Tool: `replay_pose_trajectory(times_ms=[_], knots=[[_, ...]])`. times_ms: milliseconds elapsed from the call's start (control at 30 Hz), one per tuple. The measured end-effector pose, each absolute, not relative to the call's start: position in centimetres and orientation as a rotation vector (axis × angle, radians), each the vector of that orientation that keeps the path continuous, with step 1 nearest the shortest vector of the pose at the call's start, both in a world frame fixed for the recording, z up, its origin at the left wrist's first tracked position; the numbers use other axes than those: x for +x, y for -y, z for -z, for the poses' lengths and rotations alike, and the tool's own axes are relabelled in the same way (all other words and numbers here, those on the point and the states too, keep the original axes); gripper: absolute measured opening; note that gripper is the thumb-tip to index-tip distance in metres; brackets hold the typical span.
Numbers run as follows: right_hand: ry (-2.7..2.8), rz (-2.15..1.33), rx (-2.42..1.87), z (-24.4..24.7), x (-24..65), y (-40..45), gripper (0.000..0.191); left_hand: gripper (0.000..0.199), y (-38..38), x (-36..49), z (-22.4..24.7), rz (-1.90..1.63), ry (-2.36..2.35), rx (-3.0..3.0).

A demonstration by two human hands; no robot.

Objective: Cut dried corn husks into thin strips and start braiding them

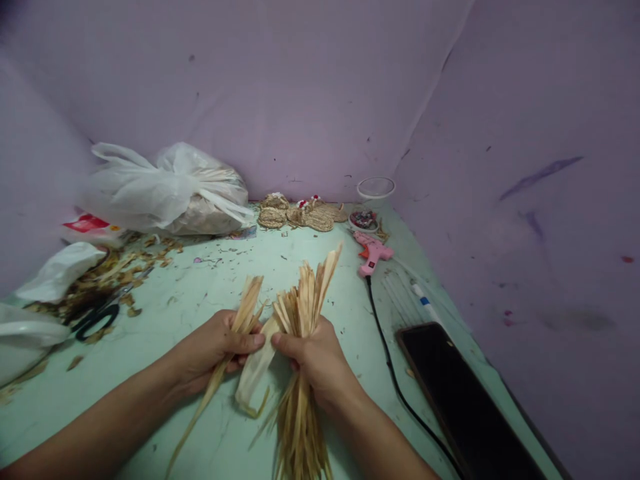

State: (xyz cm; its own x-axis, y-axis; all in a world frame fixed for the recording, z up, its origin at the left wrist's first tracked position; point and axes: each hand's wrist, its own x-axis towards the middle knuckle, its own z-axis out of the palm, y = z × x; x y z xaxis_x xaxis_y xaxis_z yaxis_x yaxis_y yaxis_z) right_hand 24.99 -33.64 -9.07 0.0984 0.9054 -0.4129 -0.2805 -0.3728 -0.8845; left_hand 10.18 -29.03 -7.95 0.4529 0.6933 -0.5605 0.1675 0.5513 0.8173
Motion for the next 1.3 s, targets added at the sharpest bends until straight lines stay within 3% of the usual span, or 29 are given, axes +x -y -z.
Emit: replay_pose_trajectory(times_ms=[533,767,933,1300], knots=[[0.682,-1.543,-1.21,9.4,24.0,33.9,0.033,0.02,29.8,10.9,8.1,-0.569,-1.151,0.986],[0.712,-1.564,-1.125,8.7,23.8,34.1,0.014,0.025,29.8,10.8,8.0,-0.459,-0.987,0.997],[0.703,-1.587,-1.111,8.5,23.9,34.2,0.024,0.03,29.9,10.5,8.2,-0.465,-0.934,0.983],[0.688,-1.571,-1.139,8.0,23.7,34.4,0.022,0.033,30.2,10.8,7.6,-0.493,-0.939,0.905]])
